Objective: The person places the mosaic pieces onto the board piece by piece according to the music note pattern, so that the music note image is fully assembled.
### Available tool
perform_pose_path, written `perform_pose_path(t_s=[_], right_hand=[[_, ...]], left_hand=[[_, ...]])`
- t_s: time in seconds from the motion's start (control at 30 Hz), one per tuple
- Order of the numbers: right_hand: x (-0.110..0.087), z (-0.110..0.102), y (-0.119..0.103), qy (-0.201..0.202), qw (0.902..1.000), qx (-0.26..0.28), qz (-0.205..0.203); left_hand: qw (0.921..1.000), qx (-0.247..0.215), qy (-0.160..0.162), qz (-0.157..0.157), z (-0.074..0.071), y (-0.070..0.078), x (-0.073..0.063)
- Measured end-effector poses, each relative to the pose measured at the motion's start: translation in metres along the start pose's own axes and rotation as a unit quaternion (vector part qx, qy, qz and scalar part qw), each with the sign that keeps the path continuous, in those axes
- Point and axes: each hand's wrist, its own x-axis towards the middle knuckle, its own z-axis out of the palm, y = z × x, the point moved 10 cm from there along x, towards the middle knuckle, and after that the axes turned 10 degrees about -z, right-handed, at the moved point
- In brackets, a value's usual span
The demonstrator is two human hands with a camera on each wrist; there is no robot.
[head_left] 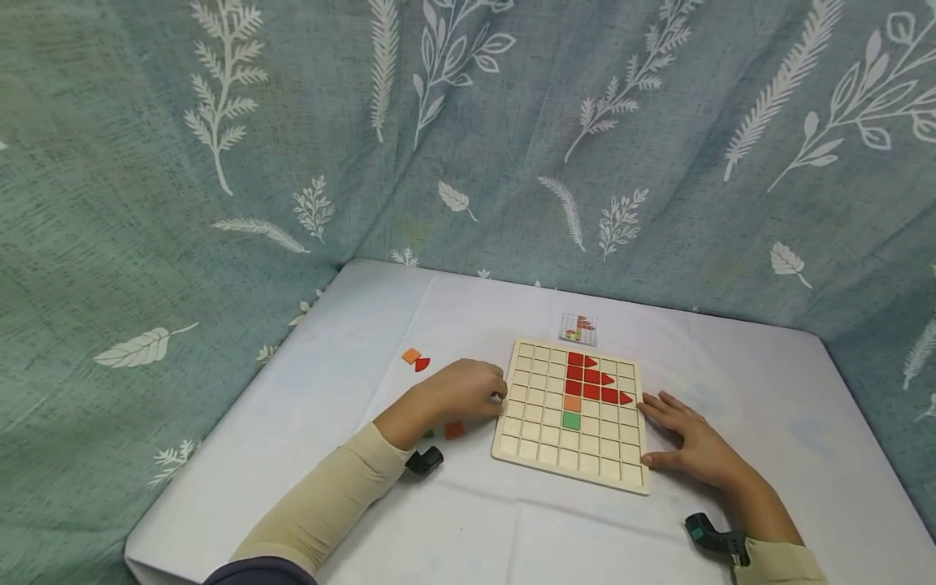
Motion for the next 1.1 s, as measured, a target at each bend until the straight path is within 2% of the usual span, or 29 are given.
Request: perform_pose_path(t_s=[0.17,0.37,0.53,0.8,1.1], right_hand=[[0.0,0.0,0.002,-0.004,1.0,-0.004,0.006],[0.0,-0.001,0.002,0.002,1.0,-0.002,0.007],[0.0,-0.001,-0.001,0.004,1.0,0.004,0.001],[-0.001,-0.003,-0.005,0.005,1.0,0.007,-0.004],[-0.001,0.002,-0.002,0.003,0.9999,0.009,0.006]], left_hand=[[0.9997,-0.009,-0.012,-0.018,0.001,-0.015,-0.012],[0.9991,-0.025,0.0,-0.033,-0.001,-0.031,-0.026],[0.9983,-0.03,-0.001,-0.05,0.002,-0.039,-0.043],[0.9988,-0.026,0.01,-0.041,0.004,-0.037,-0.065],[0.9979,-0.047,0.001,-0.044,0.005,-0.034,-0.081]])
